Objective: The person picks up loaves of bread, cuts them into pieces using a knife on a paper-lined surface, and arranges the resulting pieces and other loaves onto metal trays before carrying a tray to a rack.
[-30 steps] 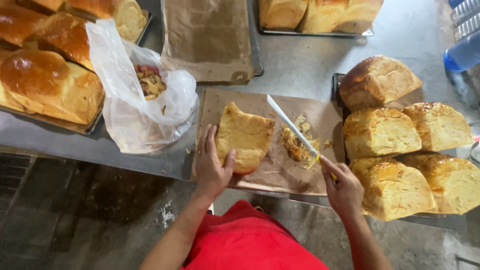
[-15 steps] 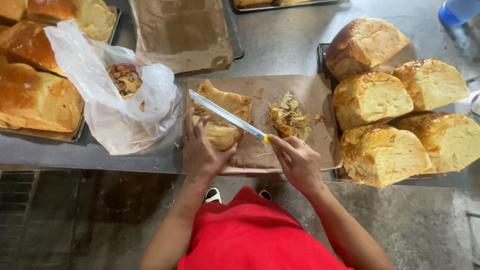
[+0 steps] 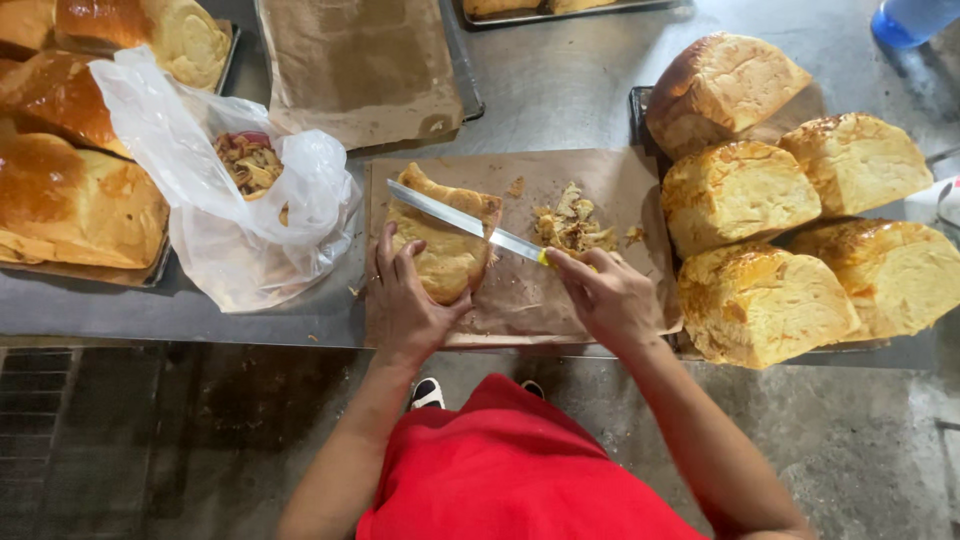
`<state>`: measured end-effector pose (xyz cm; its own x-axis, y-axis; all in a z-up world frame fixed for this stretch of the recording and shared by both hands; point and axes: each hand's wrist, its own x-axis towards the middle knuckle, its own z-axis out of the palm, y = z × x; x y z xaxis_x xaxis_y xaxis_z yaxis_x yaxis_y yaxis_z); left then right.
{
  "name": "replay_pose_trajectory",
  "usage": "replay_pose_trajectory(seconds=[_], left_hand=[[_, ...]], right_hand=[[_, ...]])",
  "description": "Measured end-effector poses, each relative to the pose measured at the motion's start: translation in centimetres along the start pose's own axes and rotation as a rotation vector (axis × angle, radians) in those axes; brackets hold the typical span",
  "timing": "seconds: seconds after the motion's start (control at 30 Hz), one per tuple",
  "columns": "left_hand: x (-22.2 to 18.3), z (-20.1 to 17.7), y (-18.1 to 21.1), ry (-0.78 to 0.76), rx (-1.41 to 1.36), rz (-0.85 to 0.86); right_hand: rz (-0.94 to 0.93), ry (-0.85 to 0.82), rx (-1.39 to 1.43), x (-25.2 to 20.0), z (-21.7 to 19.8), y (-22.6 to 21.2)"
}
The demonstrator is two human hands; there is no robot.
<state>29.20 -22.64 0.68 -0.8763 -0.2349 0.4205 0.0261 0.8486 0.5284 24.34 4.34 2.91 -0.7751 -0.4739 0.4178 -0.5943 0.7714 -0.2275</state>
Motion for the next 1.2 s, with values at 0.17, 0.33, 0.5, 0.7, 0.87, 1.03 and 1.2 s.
replay_pose_trajectory(seconds=[0.17, 0.33, 0.5, 0.7, 0.87, 1.03, 1.2], left_hand=[[0.4, -0.6, 0.0, -0.071, -0.056, -0.058], [-0.1, -0.3, -0.4, -0.095, -0.012, -0.05], [-0.3, -0.3, -0.2, -0.084, -0.055, -0.053], [-0.1, -0.3, -0.8, -0.055, -0.084, -0.029], [-0.2, -1.0, -0.4, -0.043, -0.062, 0.073], [0.8, -2.2, 0.2, -0.136, -0.03, 0.305], [0.7, -2.1, 0.6, -0.144, -0.006, 0.447]], right_hand=[[0.08, 0.009, -0.017, -3.5, -3.9, 2.6], [0.106, -0.007, -0.017, -0.7, 0.5, 1.0], [0.201, -0.036, 0.031, -1.2, 1.0, 1.8], [0.722, -0.132, 0.195, -11.0, 1.8, 6.9], [0.583, -0.006, 0.478, -6.3, 4.4, 4.6], [0.376, -0.141, 0.464, 6.7, 3.8, 0.1], [0.191, -0.068, 0.653, 14.0, 6.2, -2.6]])
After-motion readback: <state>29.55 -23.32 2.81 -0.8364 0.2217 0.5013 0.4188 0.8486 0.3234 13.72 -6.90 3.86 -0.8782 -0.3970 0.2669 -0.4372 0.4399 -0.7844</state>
